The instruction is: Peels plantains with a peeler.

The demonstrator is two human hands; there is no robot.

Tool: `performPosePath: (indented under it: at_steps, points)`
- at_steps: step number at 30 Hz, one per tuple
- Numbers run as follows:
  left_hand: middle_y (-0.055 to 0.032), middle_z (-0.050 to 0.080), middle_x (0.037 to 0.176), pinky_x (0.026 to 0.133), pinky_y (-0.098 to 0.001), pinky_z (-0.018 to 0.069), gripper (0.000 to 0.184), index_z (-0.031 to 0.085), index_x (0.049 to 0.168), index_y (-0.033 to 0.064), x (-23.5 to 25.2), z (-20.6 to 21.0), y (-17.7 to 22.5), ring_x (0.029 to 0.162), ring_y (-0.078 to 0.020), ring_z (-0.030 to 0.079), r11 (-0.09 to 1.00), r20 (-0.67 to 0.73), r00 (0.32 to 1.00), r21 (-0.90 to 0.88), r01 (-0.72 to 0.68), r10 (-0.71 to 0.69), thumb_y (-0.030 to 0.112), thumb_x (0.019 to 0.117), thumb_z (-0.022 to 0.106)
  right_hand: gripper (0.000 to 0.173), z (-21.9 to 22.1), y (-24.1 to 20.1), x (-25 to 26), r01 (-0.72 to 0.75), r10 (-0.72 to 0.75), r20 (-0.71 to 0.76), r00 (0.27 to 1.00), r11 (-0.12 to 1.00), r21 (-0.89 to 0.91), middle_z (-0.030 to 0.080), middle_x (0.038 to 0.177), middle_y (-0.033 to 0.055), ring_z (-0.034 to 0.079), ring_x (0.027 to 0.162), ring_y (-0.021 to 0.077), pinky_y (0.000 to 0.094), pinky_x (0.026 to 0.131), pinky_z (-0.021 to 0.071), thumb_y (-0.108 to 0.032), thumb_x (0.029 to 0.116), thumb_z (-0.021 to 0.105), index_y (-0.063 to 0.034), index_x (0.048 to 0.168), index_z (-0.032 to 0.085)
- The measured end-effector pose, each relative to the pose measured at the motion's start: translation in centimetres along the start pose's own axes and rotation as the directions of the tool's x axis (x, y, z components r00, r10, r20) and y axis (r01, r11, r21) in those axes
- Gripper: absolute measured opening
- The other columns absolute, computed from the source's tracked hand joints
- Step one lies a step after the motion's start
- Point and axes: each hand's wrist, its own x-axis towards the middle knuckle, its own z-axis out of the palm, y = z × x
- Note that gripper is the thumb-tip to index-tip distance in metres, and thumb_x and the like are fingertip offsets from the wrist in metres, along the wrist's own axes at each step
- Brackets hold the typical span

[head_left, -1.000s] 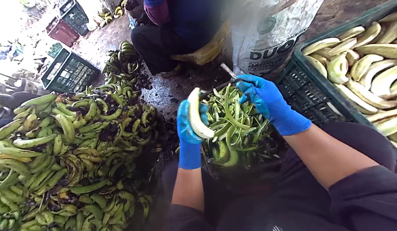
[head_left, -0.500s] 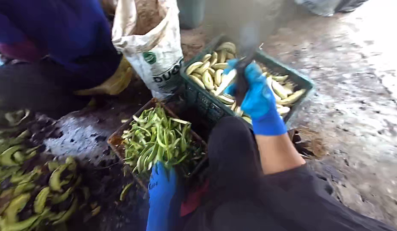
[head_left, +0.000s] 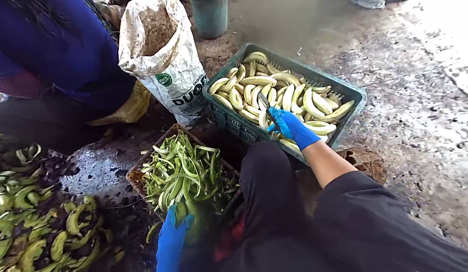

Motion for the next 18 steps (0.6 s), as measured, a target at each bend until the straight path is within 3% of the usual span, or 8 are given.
performPosePath:
  at_steps: [3, 6, 8, 10, 12, 16, 18]
  points:
    - [-0.0184, 0.051, 0.149, 0.112, -0.0588, 0.0393, 0.075, 0.040, 0.155, 0.0104, -0.1, -0.8, -0.4, 0.137, -0.0357, 0.050, 0.999, -0.023, 1.000, -0.050, -0.009, 0.008, 0.024, 0.0906, 0.076, 0.061, -0.6, -0.8, -0.3, 0.072, -0.073, -0.051, 0.996, 0.997, -0.037, 0.069, 0.110, 0.0206, 0.068, 0.086, 0.0309, 0.0507, 0.078, 0.0543, -0.055, 0.1083, 0.035, -0.0049, 0.134, 0.059]
    - [-0.0188, 0.049, 0.152, 0.113, -0.0586, 0.0377, 0.077, 0.037, 0.157, 0.0124, -0.4, -1.0, -0.4, 0.140, -0.0365, 0.047, 1.000, 0.008, 1.000, -0.012, -0.010, 0.010, 0.024, 0.0912, 0.075, 0.047, -0.4, -3.0, -0.4, 0.200, -0.202, -0.002, 0.979, 0.968, 0.149, 0.068, 0.105, 0.0128, 0.067, 0.075, 0.0196, 0.0371, 0.068, 0.0559, -0.044, 0.1098, 0.039, -0.0107, 0.140, 0.054]
    - [-0.0199, 0.049, 0.150, 0.111, -0.0619, 0.0377, 0.077, 0.036, 0.158, 0.0145, -0.6, -0.8, 0.0, 0.139, -0.0393, 0.047, 1.000, -0.010, 1.000, 0.021, -0.008, 0.008, 0.026, 0.0915, 0.074, 0.047, 0.9, -4.0, 0.7, 0.212, -0.223, 0.033, 0.974, 0.955, 0.205, 0.069, 0.103, 0.0108, 0.066, 0.070, 0.0171, 0.0322, 0.061, 0.0555, -0.046, 0.1092, 0.040, -0.0149, 0.142, 0.054]
    - [-0.0193, 0.050, 0.150, 0.110, -0.0640, 0.0379, 0.076, 0.036, 0.158, 0.0156, -1.0, -0.5, 0.0, 0.138, -0.0401, 0.048, 1.000, -0.050, 0.999, -0.007, -0.006, 0.006, 0.026, 0.0920, 0.073, 0.056, 2.1, -3.7, 2.0, 0.158, -0.160, 0.040, 0.986, 0.986, 0.046, 0.069, 0.111, 0.0150, 0.068, 0.080, 0.0244, 0.0419, 0.070, 0.0558, -0.055, 0.1077, 0.037, -0.0128, 0.141, 0.056]
    - [-0.0191, 0.050, 0.150, 0.110, -0.0640, 0.0383, 0.077, 0.036, 0.158, 0.0136, -1.6, -0.1, -0.5, 0.138, -0.0396, 0.049, 0.997, -0.109, 0.994, -0.081, -0.020, 0.011, 0.027, 0.0914, 0.072, 0.068, 2.9, -1.9, 2.7, 0.079, -0.086, -0.029, 0.996, 0.980, -0.180, 0.070, 0.111, 0.0211, 0.071, 0.092, 0.0346, 0.0565, 0.082, 0.0555, -0.062, 0.1052, 0.034, -0.0050, 0.127, 0.065]
    - [-0.0192, 0.048, 0.152, 0.110, -0.0619, 0.0388, 0.080, 0.034, 0.158, 0.0105, -2.5, 0.5, -1.3, 0.138, -0.0380, 0.048, 0.978, -0.199, 0.980, -0.200, -0.059, 0.018, 0.028, 0.0898, 0.071, 0.069, 3.4, -1.0, 2.1, 0.070, -0.093, -0.074, 0.993, 0.962, -0.265, 0.066, 0.105, 0.0261, 0.066, 0.096, 0.0397, 0.0618, 0.086, 0.0500, -0.058, 0.1076, 0.032, 0.0014, 0.117, 0.066]
    - [-0.0197, 0.046, 0.153, 0.110, -0.0600, 0.0390, 0.080, 0.034, 0.158, 0.0092, -2.6, 0.5, -1.6, 0.139, -0.0372, 0.047, 0.963, -0.206, 0.978, -0.255, -0.084, 0.030, 0.027, 0.0885, 0.071, 0.066, 3.5, -2.2, 1.2, 0.098, -0.115, -0.090, 0.989, 0.980, -0.175, 0.068, 0.105, 0.0218, 0.069, 0.088, 0.0337, 0.0555, 0.083, 0.0549, -0.057, 0.1080, 0.032, -0.0018, 0.125, 0.064]
